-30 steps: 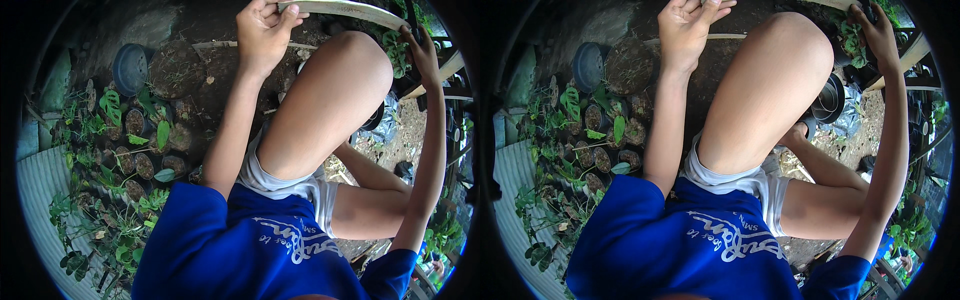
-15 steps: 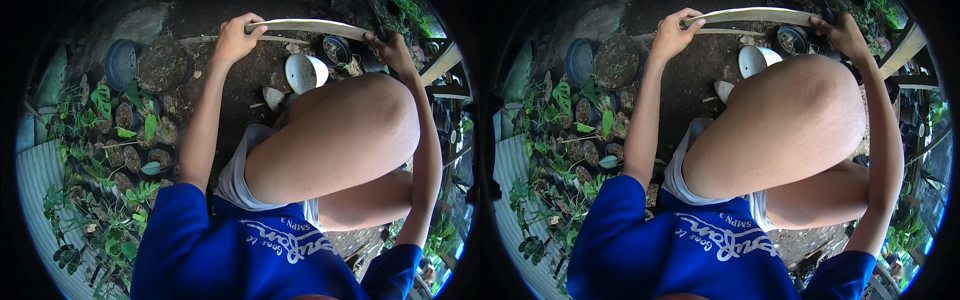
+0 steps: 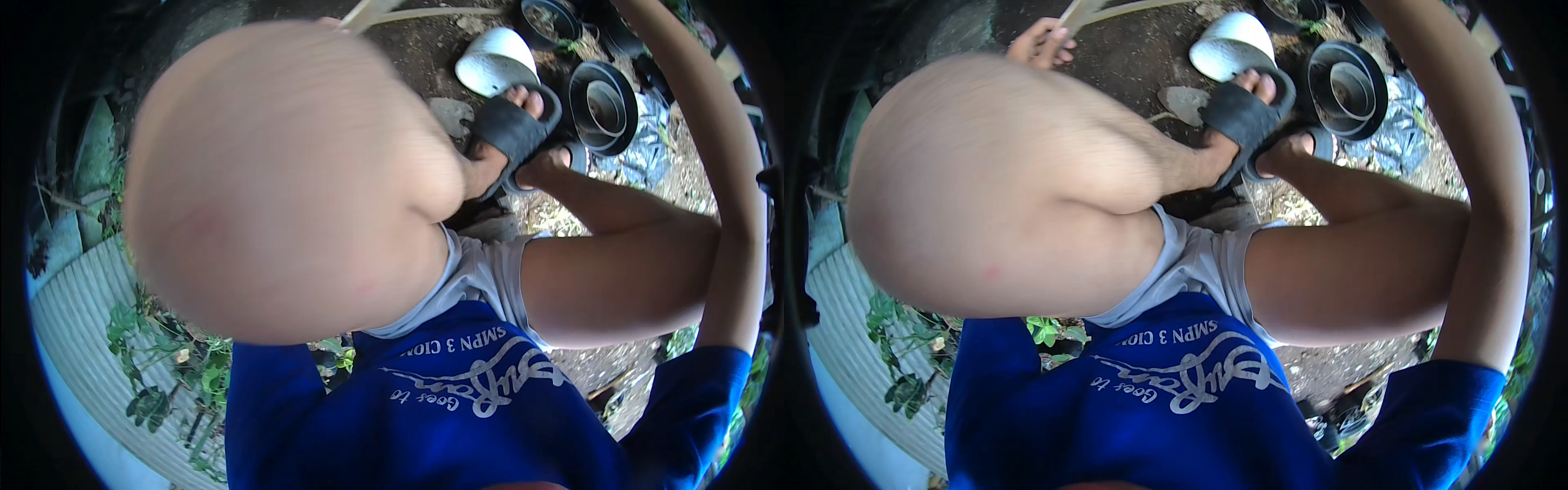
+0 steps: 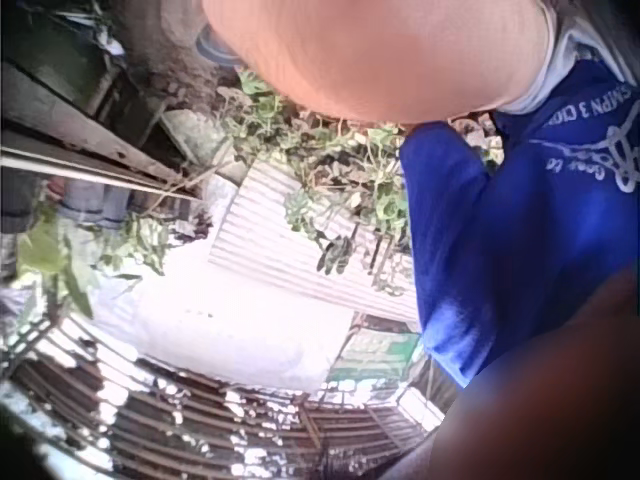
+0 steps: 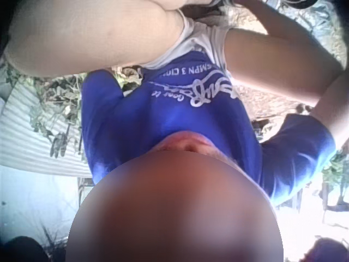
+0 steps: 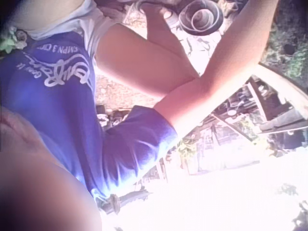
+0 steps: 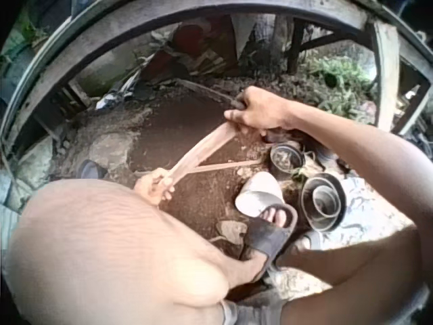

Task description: The person sits on the ground and uses a knife to shave and split a piece of bamboo. They repeatedly scrape the surface to thin the material and then split it into smaller strips, placing the finished pieces on the ground.

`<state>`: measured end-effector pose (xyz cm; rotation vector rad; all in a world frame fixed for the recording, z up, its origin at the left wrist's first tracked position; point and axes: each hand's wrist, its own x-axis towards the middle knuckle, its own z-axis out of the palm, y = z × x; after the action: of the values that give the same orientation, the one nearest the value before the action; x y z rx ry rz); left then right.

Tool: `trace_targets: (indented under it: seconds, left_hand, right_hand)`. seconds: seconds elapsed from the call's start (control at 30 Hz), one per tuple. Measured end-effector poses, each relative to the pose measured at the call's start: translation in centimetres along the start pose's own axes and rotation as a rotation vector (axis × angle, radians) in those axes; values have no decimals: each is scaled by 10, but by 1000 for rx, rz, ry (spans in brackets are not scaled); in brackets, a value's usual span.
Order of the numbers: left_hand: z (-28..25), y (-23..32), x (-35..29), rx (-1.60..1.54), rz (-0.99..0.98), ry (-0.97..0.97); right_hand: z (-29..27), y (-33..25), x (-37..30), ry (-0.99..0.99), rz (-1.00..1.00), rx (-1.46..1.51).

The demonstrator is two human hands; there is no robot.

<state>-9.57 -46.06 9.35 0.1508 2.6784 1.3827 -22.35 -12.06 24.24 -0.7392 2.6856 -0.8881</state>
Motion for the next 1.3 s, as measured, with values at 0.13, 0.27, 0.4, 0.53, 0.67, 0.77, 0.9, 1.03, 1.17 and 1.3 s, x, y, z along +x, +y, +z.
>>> trace_targets:
  seconds: [0.13, 0.27, 0.4, 0.53, 0.67, 0.77, 0.9, 1.03, 1.17, 1.3]
  left_hand:
    - [-40, -7, 7, 116, 18, 87]
    - [-70, -3, 23, 203, 35, 177]
    - [-59, -25, 18, 247, 48, 232]
    - [-42, -67, 3, -221, -62, -136]
    - [-21, -105, -1, -88, -44, -178]
    - [-9, -128, 4, -125, -112, -122]
    - [3, -146, 22, -108, -68, -164]
    - [10, -153, 35, 17, -116, -199]
    - [25, -158, 29, 236, 26, 38]
    - [22, -166, 32, 333, -17, 44]
  right_hand:
    - [-6, -5, -3, 180, -57, 39]
    - [-14, 20, 1, 178, 39, 55]
    - [-3, 53, -7, -308, 2, -527]
    - [65, 77, -37, -822, 279, -124]
    - [117, 99, -59, -1075, 404, 56]
    - [142, 117, -68, -1107, 456, 204]
    - [208, 129, -76, -1235, 237, -101]
    - [293, 125, -98, -1166, 6, -418]
    - [308, 127, -79, -927, -20, -567]
    - [275, 134, 12, -717, -4, -800]
